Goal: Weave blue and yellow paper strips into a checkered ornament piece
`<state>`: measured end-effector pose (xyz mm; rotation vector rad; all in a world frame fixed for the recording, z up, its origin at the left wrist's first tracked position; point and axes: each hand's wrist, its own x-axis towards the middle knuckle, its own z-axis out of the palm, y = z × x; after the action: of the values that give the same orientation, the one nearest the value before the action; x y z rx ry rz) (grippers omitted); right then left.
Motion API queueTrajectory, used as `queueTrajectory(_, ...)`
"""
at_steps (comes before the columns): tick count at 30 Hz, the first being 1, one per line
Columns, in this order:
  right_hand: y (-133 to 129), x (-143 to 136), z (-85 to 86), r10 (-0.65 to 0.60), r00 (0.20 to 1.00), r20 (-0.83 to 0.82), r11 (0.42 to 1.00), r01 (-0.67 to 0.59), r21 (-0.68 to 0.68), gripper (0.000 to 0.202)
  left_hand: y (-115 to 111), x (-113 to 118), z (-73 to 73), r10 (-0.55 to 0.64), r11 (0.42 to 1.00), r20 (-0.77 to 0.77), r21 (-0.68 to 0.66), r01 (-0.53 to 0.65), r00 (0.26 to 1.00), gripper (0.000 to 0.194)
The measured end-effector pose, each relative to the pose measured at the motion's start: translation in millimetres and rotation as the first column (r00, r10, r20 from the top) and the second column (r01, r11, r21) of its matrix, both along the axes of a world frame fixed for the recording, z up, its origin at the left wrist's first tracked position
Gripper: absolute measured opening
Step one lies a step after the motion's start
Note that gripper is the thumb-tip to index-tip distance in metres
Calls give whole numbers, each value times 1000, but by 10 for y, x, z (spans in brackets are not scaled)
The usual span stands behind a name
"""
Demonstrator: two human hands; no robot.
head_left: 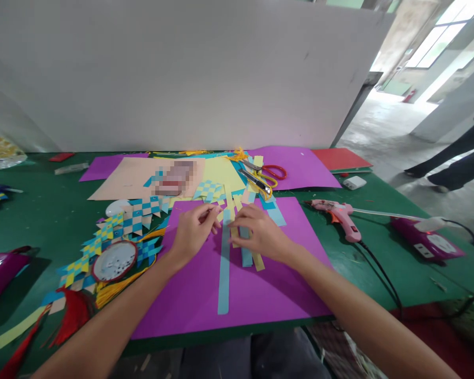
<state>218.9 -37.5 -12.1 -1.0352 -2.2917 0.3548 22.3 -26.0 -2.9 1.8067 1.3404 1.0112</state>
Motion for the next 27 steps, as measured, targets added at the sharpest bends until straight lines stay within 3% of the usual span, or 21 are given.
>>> queueTrajectory(3, -61, -25, -24, 182, 980, 83, 979, -188, 73, 46, 10, -2, -5, -1, 1000, -6, 7, 1, 1000, 32)
queueTrajectory(7, -133, -42, -69, 162, 965, 206, 981, -180, 70, 63, 11, -1, -8, 12, 1000, -15, 0, -12, 1000, 32)
queueTrajectory(11, -166, -76, -90, 160, 962, 222, 984, -174, 48, 53, 8, -1, -1, 16, 1000, -24, 6, -16, 1000, 31)
queueTrajectory(14, -167, -109, -98, 197, 962, 188, 975, -213, 65, 31, 10, -1, 7, 5, 1000, -28, 17, -4, 1000, 32)
queueTrajectory(18, -132, -123, -87, 230, 972, 44, 966, -233, 112, 6, 15, -6, 19, -3, 1000, -39, 9, 3, 999, 32)
queueTrajectory(23, -98, -77, 14, 95, 935, -342, 995, -95, 17, 12, 18, -8, 22, -89, 981, 20, -169, 91, 996, 43)
queueTrajectory(27, -125, -64, 108, 20, 881, -473, 987, -93, -132, 15, 36, 9, -11, -167, 914, 175, -340, 219, 970, 54)
